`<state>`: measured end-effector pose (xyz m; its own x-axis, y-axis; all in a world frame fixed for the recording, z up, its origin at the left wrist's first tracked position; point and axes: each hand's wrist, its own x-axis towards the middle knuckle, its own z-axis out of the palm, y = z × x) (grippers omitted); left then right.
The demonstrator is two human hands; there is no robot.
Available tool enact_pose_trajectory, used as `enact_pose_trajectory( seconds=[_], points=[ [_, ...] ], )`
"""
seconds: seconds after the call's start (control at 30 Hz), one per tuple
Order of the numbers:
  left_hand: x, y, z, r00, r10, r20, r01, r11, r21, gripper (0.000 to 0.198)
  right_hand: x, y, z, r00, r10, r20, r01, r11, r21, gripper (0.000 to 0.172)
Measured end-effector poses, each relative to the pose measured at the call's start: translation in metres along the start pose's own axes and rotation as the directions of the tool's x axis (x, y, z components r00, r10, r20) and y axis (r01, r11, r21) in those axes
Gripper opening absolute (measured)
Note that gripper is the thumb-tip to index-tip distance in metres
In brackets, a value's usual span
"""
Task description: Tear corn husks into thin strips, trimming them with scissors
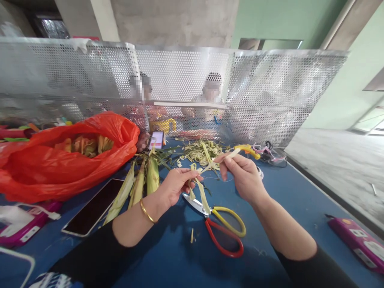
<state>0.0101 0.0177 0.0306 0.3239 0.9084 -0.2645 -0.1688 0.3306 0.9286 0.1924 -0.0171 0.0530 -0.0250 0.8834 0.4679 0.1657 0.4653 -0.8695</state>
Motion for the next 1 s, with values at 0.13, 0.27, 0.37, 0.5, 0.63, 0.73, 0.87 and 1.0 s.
enact_pose_trajectory(
  seconds=[0.13, 0.27, 0.37, 0.5, 0.63, 0.73, 0.87, 1.0],
  points=[
    [-0.002, 0.000, 0.003, 1.000, -0.002, 0.001, 0.002, 1.000, 0.008, 0.012, 0.002, 0.002, 0.002, 0.977, -0.147, -0.156, 0.132, 0.986, -0.100, 0.024],
    [-0.005, 0.000, 0.004, 1.000, 0.009, 0.004, -0.009, 0.999, 0.032, 0.010, 0.002, -0.001, 0.008, 0.997, -0.009, -0.081, 0.006, 0.999, -0.035, 0.020],
    [-0.005, -0.001, 0.004, 0.999, 0.042, 0.020, -0.043, 0.997, 0.065, 0.014, -0.001, -0.001, 0.015, 0.996, 0.090, -0.022, -0.092, 0.985, -0.146, 0.023],
    [-0.004, -0.003, 0.004, 0.997, 0.073, 0.039, -0.077, 0.992, 0.099, 0.017, -0.005, 0.002, 0.020, 0.994, 0.105, 0.007, -0.097, 0.943, -0.318, 0.028],
    [-0.005, -0.002, 0.006, 0.995, 0.095, 0.028, -0.098, 0.987, 0.128, 0.014, -0.006, 0.004, 0.021, 0.993, 0.116, 0.023, -0.095, 0.898, -0.430, 0.023],
    [-0.007, -0.002, 0.008, 0.994, 0.109, 0.014, -0.110, 0.982, 0.156, 0.013, -0.005, 0.005, 0.021, 0.980, 0.197, 0.041, -0.167, 0.910, -0.379, 0.020],
    [-0.008, -0.003, 0.008, 0.992, 0.129, 0.009, -0.129, 0.977, 0.168, 0.013, -0.003, 0.006, 0.023, 0.941, 0.313, 0.132, -0.282, 0.936, -0.210, 0.021],
    [-0.009, -0.004, 0.009, 0.989, 0.144, 0.019, -0.145, 0.973, 0.177, 0.012, -0.002, 0.007, 0.025, 0.930, 0.355, 0.094, -0.336, 0.926, -0.171, 0.020]
  ],
)
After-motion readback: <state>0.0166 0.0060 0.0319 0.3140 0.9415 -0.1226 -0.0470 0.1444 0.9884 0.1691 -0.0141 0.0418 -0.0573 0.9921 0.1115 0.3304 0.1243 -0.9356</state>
